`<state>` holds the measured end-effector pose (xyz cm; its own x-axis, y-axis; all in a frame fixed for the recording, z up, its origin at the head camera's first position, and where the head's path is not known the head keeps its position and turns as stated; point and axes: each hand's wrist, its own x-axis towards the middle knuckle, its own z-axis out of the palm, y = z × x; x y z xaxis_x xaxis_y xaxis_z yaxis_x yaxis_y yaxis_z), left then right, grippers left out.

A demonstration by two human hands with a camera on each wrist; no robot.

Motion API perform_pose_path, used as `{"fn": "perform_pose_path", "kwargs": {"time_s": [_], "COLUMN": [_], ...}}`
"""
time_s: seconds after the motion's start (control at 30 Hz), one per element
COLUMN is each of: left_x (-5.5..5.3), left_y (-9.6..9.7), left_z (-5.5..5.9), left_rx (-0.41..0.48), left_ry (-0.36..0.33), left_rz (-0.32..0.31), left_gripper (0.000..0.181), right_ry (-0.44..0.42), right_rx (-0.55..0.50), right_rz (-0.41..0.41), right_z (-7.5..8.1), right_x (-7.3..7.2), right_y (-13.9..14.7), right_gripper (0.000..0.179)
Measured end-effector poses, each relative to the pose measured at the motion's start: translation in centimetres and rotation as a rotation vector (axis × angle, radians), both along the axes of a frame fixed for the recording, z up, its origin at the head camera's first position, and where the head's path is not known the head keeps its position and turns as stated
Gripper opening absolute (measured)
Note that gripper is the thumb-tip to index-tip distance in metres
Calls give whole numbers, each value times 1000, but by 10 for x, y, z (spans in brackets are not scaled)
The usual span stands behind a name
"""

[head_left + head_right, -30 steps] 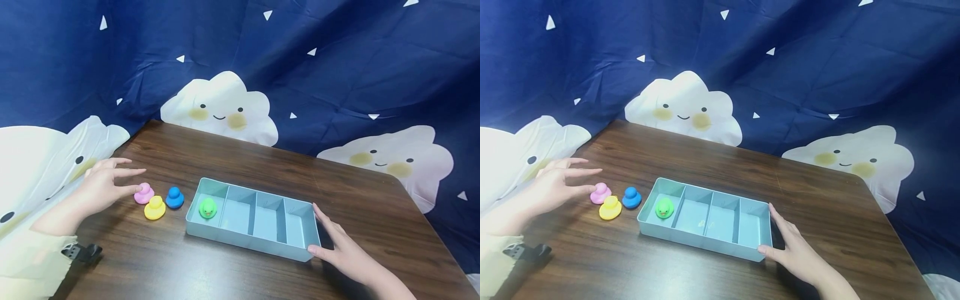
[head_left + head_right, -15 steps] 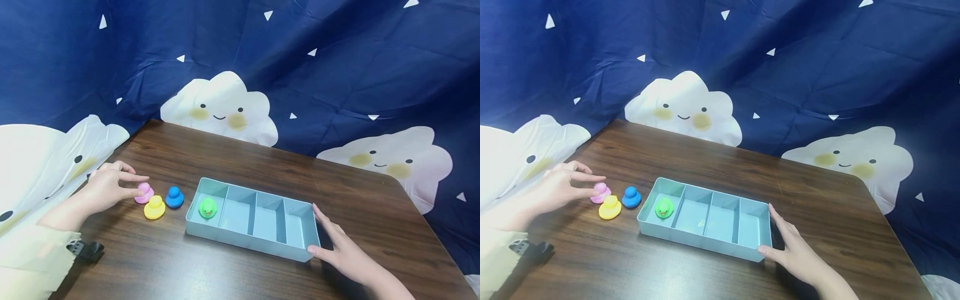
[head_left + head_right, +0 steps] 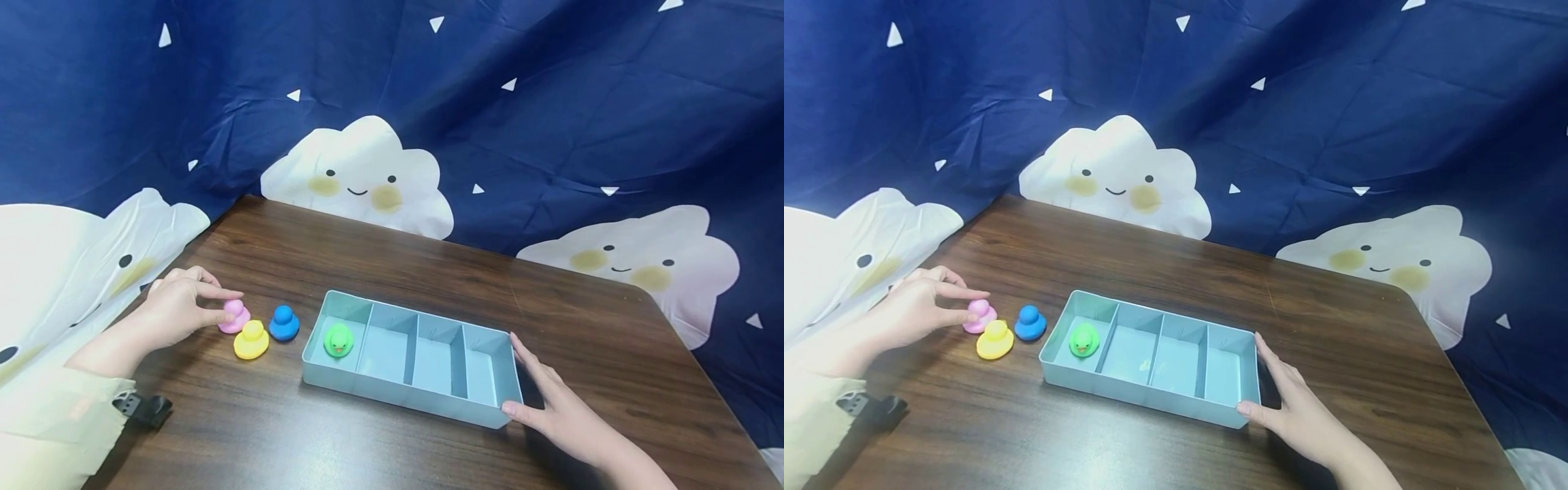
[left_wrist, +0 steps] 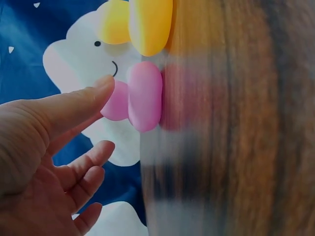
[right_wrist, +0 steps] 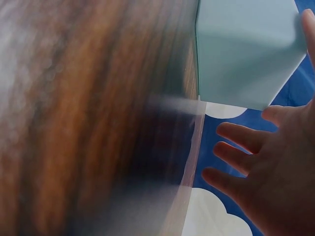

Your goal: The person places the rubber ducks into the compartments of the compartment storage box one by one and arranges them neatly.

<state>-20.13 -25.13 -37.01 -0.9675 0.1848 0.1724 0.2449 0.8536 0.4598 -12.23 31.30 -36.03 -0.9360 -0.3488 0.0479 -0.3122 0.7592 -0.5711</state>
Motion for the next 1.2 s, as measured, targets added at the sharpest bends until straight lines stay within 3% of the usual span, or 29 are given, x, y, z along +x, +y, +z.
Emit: {"fn": "perform_pose_path", "kwargs": {"time_s": [0.73,1.2], "left_x": [-3,-2], "left_y": [0,-1], "left_z": [-5,8], "left_rx": [-19,16], "left_ry": [73,113], "left_rz": [-1,6], "left_gripper": [32,33], "right_ry": [17,7], "right_rx": [0,-3], "right_rz": [14,12], "right_z": [-2,-2], "right_x": [0,-1], "right_y": [0,0], "right_gripper": [94,94]}}
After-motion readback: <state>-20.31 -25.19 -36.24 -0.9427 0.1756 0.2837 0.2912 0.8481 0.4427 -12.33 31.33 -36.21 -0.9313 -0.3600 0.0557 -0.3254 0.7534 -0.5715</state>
